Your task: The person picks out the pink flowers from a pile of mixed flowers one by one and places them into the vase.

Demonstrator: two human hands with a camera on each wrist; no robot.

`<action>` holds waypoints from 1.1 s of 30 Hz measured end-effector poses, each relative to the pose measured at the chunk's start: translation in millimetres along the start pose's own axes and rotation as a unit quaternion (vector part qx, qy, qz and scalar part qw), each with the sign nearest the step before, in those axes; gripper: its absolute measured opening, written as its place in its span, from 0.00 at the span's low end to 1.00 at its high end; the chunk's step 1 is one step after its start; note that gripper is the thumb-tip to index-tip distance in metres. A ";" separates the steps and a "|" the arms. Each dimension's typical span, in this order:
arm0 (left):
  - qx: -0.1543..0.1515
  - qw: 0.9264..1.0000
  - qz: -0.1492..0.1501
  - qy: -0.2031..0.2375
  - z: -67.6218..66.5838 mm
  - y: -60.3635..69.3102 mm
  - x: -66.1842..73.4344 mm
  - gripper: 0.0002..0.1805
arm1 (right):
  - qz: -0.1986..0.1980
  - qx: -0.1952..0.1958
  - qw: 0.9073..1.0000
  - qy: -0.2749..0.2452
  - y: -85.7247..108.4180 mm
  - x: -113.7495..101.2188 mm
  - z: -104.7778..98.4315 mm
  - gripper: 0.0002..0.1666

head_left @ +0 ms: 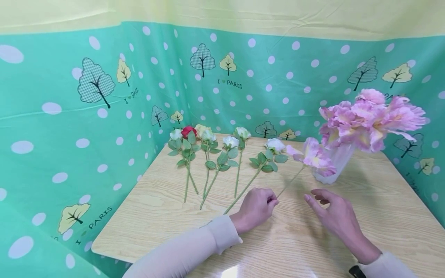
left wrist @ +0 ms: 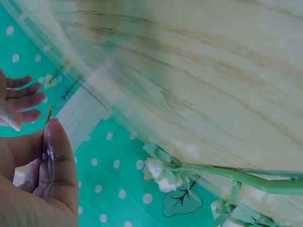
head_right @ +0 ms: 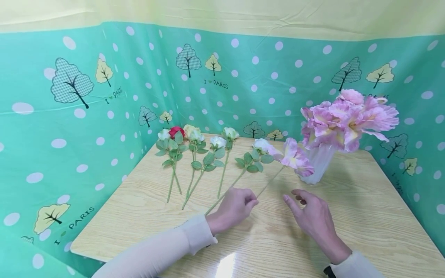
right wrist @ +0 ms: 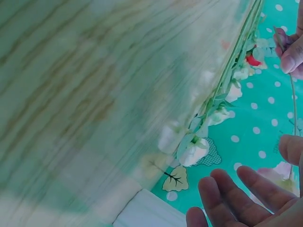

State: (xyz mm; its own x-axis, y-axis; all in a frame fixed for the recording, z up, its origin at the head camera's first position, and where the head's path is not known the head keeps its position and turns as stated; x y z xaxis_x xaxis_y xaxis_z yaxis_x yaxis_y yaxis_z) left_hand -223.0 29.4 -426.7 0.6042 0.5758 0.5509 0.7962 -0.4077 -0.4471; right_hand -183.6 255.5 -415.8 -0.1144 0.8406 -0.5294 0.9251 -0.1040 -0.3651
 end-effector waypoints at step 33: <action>0.017 0.994 0.101 -0.047 18.1 -11.3 20.7 0.04 | 0.112 0.069 0.969 -0.208 0.0 -3.6 6.0 0.23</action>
State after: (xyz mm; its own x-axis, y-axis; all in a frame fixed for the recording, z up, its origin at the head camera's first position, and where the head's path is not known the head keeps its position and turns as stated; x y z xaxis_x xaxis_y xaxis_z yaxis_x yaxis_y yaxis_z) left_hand -220.1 58.7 -423.0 0.7446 0.5486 0.3803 0.6563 -0.4978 -0.5669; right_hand -185.4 249.3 -418.5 -0.0799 0.5048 -0.8595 0.8896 -0.3530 -0.2900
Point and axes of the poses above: each hand's wrist, its own y-axis away from the middle knuckle, its own z-axis out of the palm, x = y × z, the point moved 3 cm from there along -y, towards the middle knuckle, and after that the axes turned 5 degrees about x, right-handed, at the moved point
